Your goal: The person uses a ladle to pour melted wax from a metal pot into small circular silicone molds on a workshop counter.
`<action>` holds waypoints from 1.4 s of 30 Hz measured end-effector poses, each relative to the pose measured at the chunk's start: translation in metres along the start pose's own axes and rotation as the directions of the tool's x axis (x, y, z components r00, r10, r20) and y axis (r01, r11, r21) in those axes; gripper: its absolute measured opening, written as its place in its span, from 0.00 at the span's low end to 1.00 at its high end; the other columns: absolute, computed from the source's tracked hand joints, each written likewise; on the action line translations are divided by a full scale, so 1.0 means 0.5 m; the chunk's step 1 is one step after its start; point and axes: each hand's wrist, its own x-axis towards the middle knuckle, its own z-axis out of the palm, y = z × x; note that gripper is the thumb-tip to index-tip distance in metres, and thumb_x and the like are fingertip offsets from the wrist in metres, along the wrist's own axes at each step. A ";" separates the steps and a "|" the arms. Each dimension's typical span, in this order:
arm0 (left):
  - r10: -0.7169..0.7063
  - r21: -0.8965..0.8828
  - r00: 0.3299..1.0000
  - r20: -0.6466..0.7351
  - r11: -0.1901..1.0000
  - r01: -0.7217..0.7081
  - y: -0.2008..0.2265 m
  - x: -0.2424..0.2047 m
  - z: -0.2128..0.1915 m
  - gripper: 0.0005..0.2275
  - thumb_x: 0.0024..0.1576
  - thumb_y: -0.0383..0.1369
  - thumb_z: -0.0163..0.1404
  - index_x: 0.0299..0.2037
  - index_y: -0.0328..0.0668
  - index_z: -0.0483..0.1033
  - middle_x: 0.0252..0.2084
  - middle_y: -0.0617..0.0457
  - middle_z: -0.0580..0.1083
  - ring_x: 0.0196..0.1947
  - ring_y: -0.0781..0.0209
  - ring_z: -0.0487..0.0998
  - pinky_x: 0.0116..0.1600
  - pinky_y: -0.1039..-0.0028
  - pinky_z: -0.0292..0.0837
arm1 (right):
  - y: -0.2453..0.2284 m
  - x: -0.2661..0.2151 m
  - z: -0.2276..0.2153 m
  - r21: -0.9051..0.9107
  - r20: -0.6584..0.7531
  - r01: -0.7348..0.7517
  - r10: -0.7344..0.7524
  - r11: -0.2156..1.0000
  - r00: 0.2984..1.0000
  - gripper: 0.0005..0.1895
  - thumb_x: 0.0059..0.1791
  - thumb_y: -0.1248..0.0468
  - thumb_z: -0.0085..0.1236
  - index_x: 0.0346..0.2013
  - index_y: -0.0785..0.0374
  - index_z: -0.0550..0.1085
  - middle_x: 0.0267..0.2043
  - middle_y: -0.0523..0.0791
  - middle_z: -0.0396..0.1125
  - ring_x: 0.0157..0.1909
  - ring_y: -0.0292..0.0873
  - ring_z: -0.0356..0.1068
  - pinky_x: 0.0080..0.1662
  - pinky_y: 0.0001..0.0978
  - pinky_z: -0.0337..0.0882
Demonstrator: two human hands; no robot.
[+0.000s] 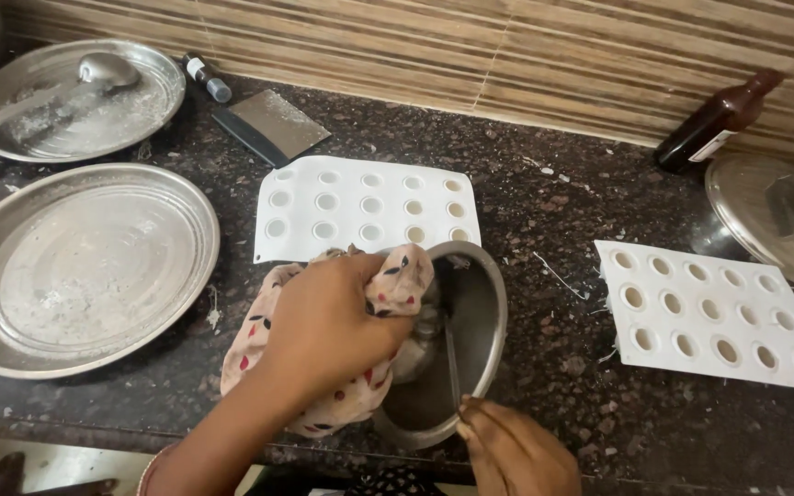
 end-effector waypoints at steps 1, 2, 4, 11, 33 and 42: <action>-0.007 -0.010 1.000 0.007 1.000 0.007 0.002 0.005 -0.003 0.17 0.37 0.38 0.59 0.37 0.44 0.84 0.29 0.41 0.79 0.33 0.42 0.82 0.41 0.57 0.74 | 0.012 -0.008 0.007 -0.032 -0.014 0.073 -0.074 0.997 0.997 0.10 0.46 0.61 0.63 0.38 0.63 0.81 0.41 0.47 0.79 0.44 0.43 0.81 0.47 0.35 0.79; -0.008 -0.011 1.000 0.006 1.000 0.008 0.003 0.009 -0.004 0.17 0.37 0.38 0.59 0.37 0.44 0.84 0.29 0.41 0.79 0.33 0.42 0.82 0.41 0.57 0.74 | 0.023 -0.015 0.010 -0.032 -0.013 0.075 -0.075 0.997 0.997 0.10 0.46 0.61 0.63 0.38 0.63 0.81 0.41 0.47 0.79 0.44 0.43 0.81 0.47 0.35 0.79; -0.066 0.087 0.997 0.028 0.994 0.063 0.003 0.016 -0.008 0.16 0.37 0.39 0.60 0.32 0.35 0.81 0.29 0.38 0.78 0.34 0.40 0.81 0.42 0.57 0.75 | 0.044 -0.030 0.016 -0.007 -0.035 0.122 -0.123 0.992 0.992 0.10 0.47 0.62 0.60 0.40 0.63 0.80 0.43 0.47 0.78 0.46 0.43 0.80 0.49 0.36 0.79; -0.061 0.099 0.996 0.065 0.994 0.054 0.011 0.019 -0.015 0.18 0.36 0.41 0.62 0.31 0.36 0.81 0.29 0.37 0.78 0.33 0.39 0.81 0.42 0.57 0.74 | 0.041 -0.033 0.022 0.004 -0.015 0.147 -0.147 0.989 0.989 0.11 0.48 0.56 0.61 0.38 0.59 0.80 0.39 0.44 0.79 0.42 0.39 0.82 0.45 0.33 0.82; 0.043 0.155 0.998 0.036 0.987 -0.048 0.037 0.036 0.009 0.13 0.39 0.38 0.57 0.28 0.37 0.81 0.26 0.36 0.77 0.31 0.38 0.80 0.40 0.54 0.75 | 0.033 -0.020 0.017 0.123 0.169 0.233 -0.252 0.965 0.953 0.11 0.44 0.57 0.70 0.34 0.59 0.82 0.39 0.44 0.78 0.41 0.42 0.82 0.43 0.35 0.81; 0.011 0.170 0.999 0.048 0.985 -0.019 0.034 0.033 0.001 0.14 0.39 0.39 0.58 0.30 0.38 0.81 0.26 0.37 0.78 0.31 0.38 0.81 0.40 0.54 0.75 | -0.013 0.035 0.014 0.189 -0.069 0.103 -0.091 0.977 0.993 0.05 0.43 0.63 0.67 0.30 0.61 0.81 0.33 0.47 0.77 0.36 0.42 0.82 0.42 0.31 0.80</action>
